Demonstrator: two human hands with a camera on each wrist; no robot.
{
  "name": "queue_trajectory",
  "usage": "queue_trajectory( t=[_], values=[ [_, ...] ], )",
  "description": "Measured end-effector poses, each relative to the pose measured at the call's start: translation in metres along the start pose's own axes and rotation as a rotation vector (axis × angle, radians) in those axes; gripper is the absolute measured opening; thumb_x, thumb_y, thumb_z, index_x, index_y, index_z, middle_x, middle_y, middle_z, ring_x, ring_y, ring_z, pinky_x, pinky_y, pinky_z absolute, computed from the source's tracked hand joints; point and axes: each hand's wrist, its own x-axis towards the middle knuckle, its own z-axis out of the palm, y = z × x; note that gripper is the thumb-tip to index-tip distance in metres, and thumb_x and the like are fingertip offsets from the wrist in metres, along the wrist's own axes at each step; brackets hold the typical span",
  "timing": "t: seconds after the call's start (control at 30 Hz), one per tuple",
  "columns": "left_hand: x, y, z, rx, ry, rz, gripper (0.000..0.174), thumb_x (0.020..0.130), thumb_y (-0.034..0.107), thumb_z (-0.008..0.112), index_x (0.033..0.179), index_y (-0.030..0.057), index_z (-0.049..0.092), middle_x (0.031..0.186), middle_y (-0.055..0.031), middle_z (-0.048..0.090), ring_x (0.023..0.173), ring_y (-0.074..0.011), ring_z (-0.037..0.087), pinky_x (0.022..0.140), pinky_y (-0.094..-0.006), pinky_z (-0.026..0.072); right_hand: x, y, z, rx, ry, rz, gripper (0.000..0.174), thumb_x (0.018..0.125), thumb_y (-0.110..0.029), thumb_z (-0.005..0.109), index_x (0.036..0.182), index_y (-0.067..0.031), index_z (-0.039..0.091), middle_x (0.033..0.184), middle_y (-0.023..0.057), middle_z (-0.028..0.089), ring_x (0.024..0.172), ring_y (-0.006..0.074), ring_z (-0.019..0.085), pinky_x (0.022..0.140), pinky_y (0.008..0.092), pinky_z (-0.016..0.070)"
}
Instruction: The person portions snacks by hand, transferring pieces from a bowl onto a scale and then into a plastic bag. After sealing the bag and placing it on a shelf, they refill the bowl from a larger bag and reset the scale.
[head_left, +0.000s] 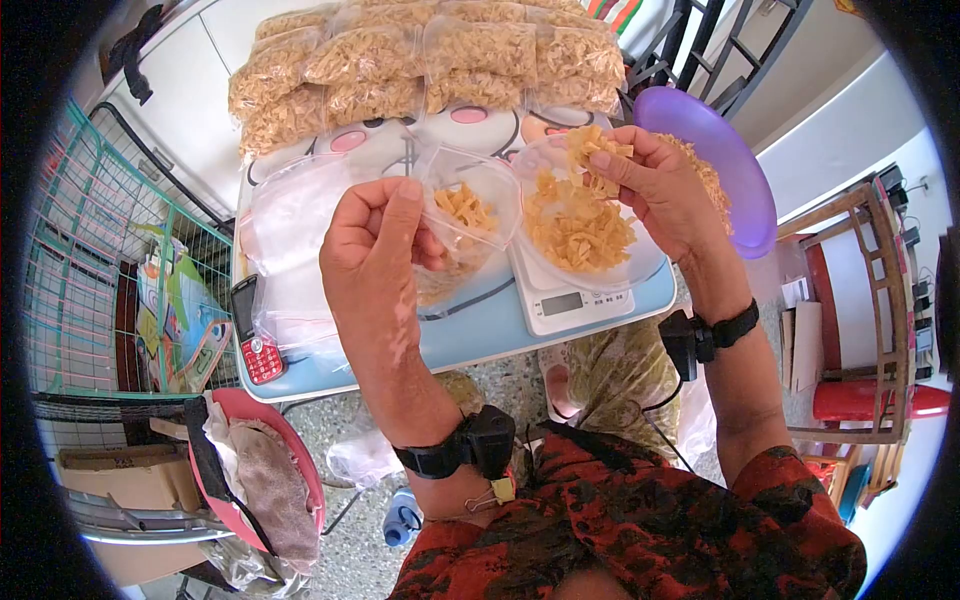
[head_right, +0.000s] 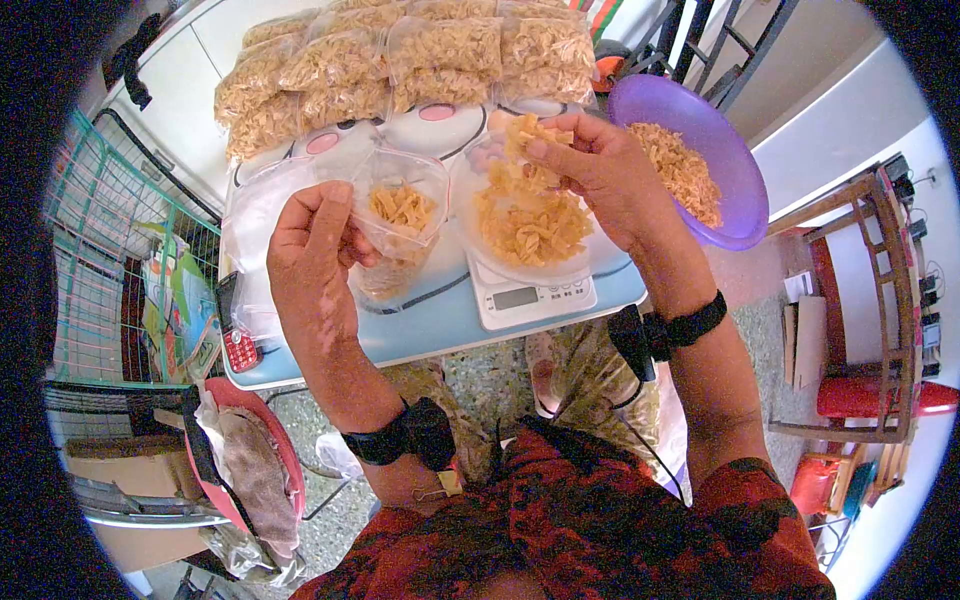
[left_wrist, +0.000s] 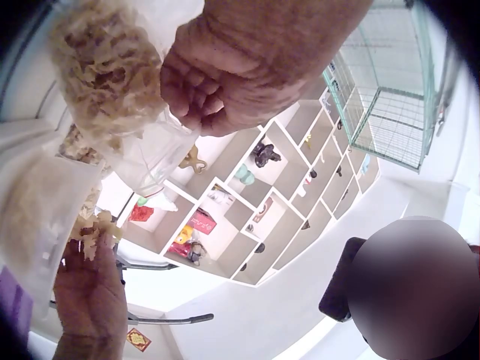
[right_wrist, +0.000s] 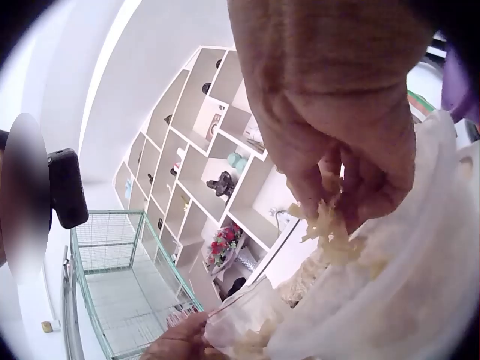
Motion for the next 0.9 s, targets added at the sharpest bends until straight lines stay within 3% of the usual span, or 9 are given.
queue_trajectory(
  t=[0.13,0.33,0.43,0.53,0.73,0.83,0.9],
  values=[
    [0.0,0.0,-0.001,-0.002,0.007,0.005,0.015,0.091,0.015,0.066,0.093,0.0005,0.062,0.063,-0.0009,0.058,0.05,-0.0054,0.05,0.046,-0.0189,0.0399,-0.002,-0.005,-0.001,-0.259,0.006,-0.045,0.021,0.087,-0.014,0.07,0.105,-0.0056,0.064,0.092,-0.0023,0.066,0.081,0.0058,0.058,0.074,0.0213,0.0446],
    [0.0,0.0,-0.001,-0.002,0.004,0.012,0.014,0.091,0.014,0.066,0.093,0.0006,0.062,0.062,-0.0003,0.057,0.049,-0.0051,0.048,0.046,-0.0185,0.0377,-0.005,-0.006,0.002,-0.218,0.039,-0.125,0.02,0.087,-0.014,0.07,0.104,-0.0059,0.064,0.084,-0.0048,0.062,0.071,0.0021,0.049,0.063,0.0194,0.0387],
    [0.0,0.0,-0.001,-0.006,0.008,0.016,0.014,0.091,0.014,0.066,0.092,0.0004,0.062,0.062,-0.0003,0.057,0.049,-0.0052,0.048,0.046,-0.0187,0.037,-0.006,-0.007,-0.001,-0.202,0.086,-0.074,0.022,0.084,-0.022,0.074,0.099,-0.0082,0.066,0.073,-0.0059,0.055,0.062,0.0031,0.047,0.053,0.0205,0.036],
    [0.0,0.0,-0.002,-0.013,0.001,0.019,0.014,0.09,0.014,0.066,0.093,0.0002,0.062,0.062,-0.0003,0.056,0.05,-0.0052,0.048,0.047,-0.0187,0.0366,-0.007,-0.008,-0.001,-0.137,0.069,-0.05,0.019,0.085,-0.02,0.073,0.098,-0.0088,0.065,0.069,-0.0059,0.053,0.055,0.0032,0.045,0.048,0.0203,0.0336],
    [-0.001,0.0,0.0,-0.012,-0.006,0.017,0.014,0.09,0.013,0.065,0.093,-0.0002,0.062,0.063,-0.0002,0.057,0.051,-0.0052,0.048,0.048,-0.0185,0.0365,-0.007,-0.014,0.004,0.162,0.136,-0.01,0.016,0.086,-0.017,0.07,0.097,-0.0075,0.066,0.069,-0.0039,0.058,0.053,0.0043,0.046,0.047,0.0203,0.0362],
    [-0.002,0.001,0.0,-0.013,-0.007,0.014,0.014,0.09,0.013,0.066,0.093,-0.0001,0.062,0.063,-0.0002,0.057,0.051,-0.0052,0.048,0.048,-0.0184,0.0366,-0.014,-0.024,0.003,-0.276,0.116,-0.048,0.015,0.086,-0.016,0.069,0.096,-0.0059,0.066,0.071,-0.002,0.061,0.055,0.0043,0.048,0.05,0.0202,0.0393],
    [-0.001,0.001,0.0,-0.013,-0.001,0.009,0.014,0.09,0.013,0.066,0.093,0.0001,0.062,0.063,-0.0002,0.057,0.051,-0.0052,0.048,0.048,-0.0183,0.0365,-0.009,-0.009,-0.002,-0.567,0.079,-0.209,0.016,0.086,-0.017,0.069,0.095,-0.0047,0.066,0.072,-0.0015,0.062,0.056,0.004,0.049,0.05,0.0201,0.0403]
  ],
)
